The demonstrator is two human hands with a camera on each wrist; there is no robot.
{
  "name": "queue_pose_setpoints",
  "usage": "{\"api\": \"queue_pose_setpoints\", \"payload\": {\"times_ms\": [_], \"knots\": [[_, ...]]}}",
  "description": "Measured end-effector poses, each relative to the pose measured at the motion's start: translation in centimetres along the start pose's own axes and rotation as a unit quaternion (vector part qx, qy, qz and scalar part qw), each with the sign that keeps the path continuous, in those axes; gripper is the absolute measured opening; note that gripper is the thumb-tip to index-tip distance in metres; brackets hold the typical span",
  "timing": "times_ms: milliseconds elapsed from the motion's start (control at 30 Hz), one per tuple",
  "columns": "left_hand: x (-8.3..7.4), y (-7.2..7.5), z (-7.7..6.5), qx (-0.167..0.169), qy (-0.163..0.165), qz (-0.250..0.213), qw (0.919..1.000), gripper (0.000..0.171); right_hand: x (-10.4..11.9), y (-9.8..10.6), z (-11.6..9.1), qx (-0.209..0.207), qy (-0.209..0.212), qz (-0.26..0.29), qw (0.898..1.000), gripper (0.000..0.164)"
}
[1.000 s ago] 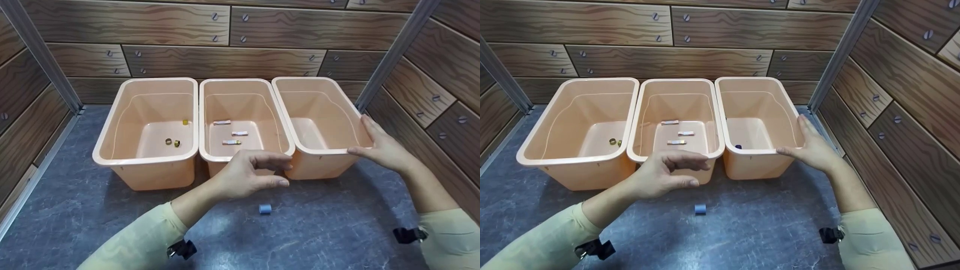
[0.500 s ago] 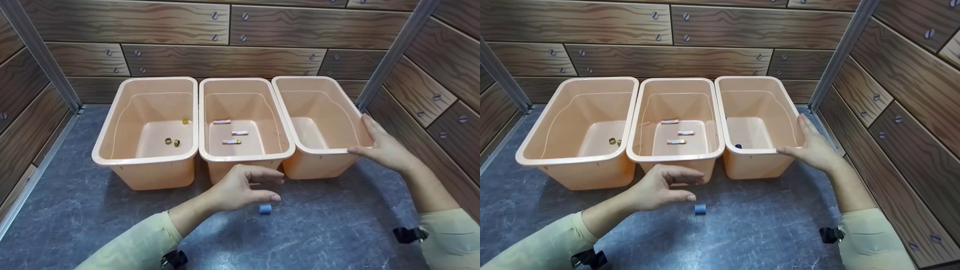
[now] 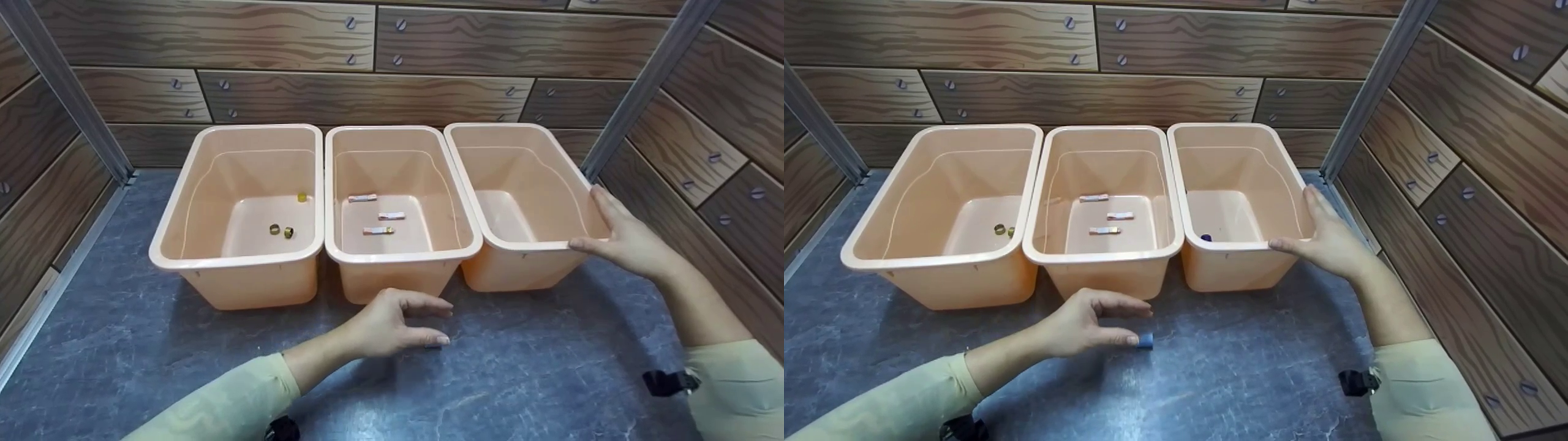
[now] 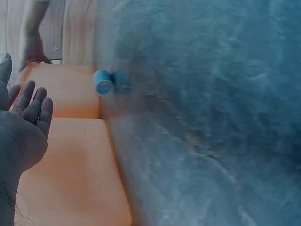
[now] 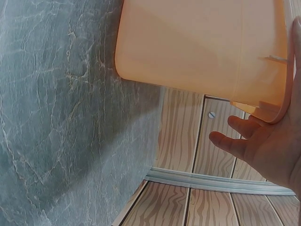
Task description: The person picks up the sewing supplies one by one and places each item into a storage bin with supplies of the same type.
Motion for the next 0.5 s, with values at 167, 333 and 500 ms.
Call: {"api": "queue_pose_setpoints", "payload": {"times_ms": [167, 333, 500], "knots": [[1.2, -0.3, -0.1, -0.005, 0.01, 0.002, 0.9999, 0.039, 0.1, -0.1, 0.0, -0.001, 0.002, -0.001, 1.0, 0.114], [2.0, -0.4, -0.2, -0.004, 0.027, 0.005, 0.9996, 0.039, 0.1, -0.1, 0.0, -0.002, 0.002, 0.0, 1.0, 0.114], [2.8, -0.6, -0.4, -0.002, 0.044, -0.002, 0.999, 0.039, 0.0, 0.0, -0.1, 0.001, -0.001, -0.001, 1.0, 0.115]]}}
Point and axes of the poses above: each hand's wrist, its own z-axis towards the middle knuckle, its own y-axis out of the back of the hand, x = y × z, the point moved 2 cm from there along z, towards the middle knuckle
